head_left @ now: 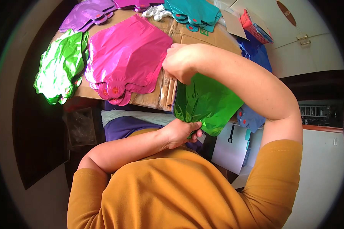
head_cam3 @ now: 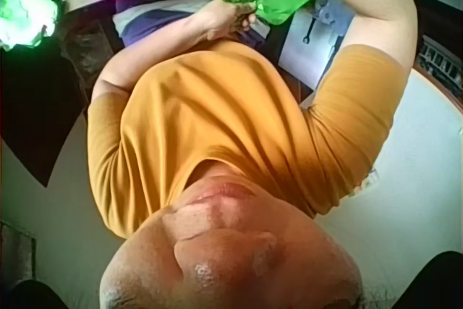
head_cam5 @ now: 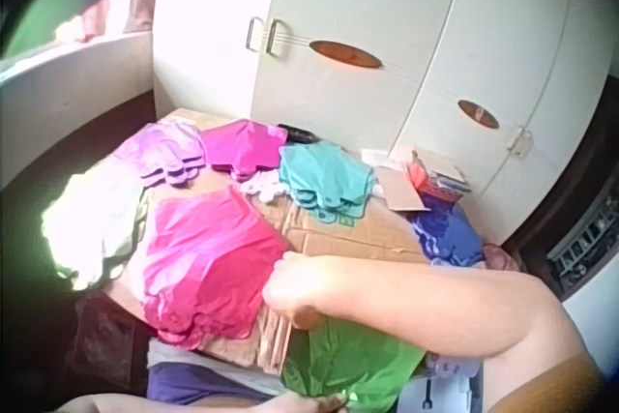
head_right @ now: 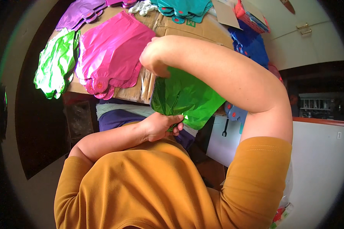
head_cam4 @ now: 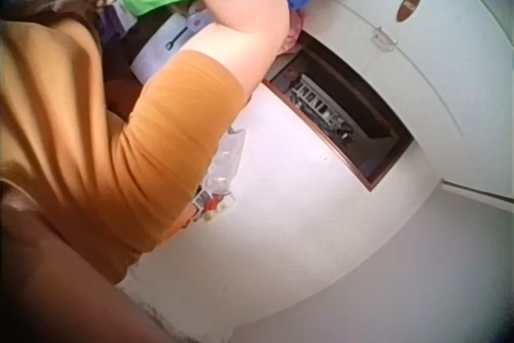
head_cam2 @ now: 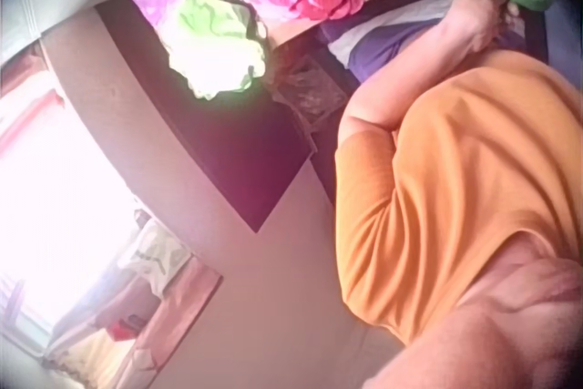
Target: Folding colorful plastic bags and placing them into labeled paper envelopes.
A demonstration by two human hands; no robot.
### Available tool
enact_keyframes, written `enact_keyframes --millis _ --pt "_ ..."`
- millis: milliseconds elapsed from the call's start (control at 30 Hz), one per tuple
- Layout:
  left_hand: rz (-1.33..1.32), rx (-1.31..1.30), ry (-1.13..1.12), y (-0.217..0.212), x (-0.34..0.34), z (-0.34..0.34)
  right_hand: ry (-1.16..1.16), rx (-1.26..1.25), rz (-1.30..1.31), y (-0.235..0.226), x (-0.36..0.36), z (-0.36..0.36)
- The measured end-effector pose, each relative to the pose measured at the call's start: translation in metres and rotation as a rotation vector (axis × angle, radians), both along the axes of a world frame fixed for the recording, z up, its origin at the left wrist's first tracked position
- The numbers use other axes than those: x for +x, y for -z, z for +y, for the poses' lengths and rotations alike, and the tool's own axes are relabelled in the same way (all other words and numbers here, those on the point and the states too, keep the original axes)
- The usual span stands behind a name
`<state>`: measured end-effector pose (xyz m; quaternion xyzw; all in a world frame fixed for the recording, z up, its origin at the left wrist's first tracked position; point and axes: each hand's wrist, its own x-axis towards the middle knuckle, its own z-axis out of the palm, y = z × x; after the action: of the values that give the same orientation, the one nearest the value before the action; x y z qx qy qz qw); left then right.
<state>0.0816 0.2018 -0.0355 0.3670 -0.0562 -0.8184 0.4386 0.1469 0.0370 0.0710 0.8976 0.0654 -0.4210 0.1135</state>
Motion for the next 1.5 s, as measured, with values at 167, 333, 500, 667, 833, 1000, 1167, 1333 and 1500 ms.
enact_keyframes --millis 167,333,500,667,833,1000,1167,1333,1500 --pt "0.193 0.074 -0.030 0.010 0.007 -0.002 0.211 0.207 -0.288 0.000 0.001 -0.041" --pt "0.402 0.024 -0.082 0.019 0.007 -0.002 0.043 0.306 -0.505 0.016 -0.008 -0.061" --pt "0.482 0.067 -0.130 0.018 0.010 -0.002 -0.084 0.315 -0.610 0.009 -0.032 -0.059" --pt "0.526 0.095 -0.137 0.020 0.008 -0.004 -0.253 0.444 -0.869 0.016 -0.077 -0.074" --pt "0.524 0.106 -0.159 0.020 0.006 -0.003 -0.445 0.381 -1.004 0.029 -0.108 -0.073" --pt "0.461 0.046 -0.177 0.021 0.002 -0.001 -0.482 0.292 -0.970 0.041 -0.134 -0.084" --pt "0.409 0.028 -0.193 0.020 -0.002 0.000 -0.473 0.282 -0.961 0.043 -0.140 -0.092" --pt "0.383 0.031 -0.194 0.019 -0.001 0.001 -0.174 0.432 -1.087 0.041 -0.136 -0.084" --pt "0.254 -0.032 -0.150 0.013 0.005 0.003 0.547 0.811 -0.901 0.023 -0.085 -0.075"
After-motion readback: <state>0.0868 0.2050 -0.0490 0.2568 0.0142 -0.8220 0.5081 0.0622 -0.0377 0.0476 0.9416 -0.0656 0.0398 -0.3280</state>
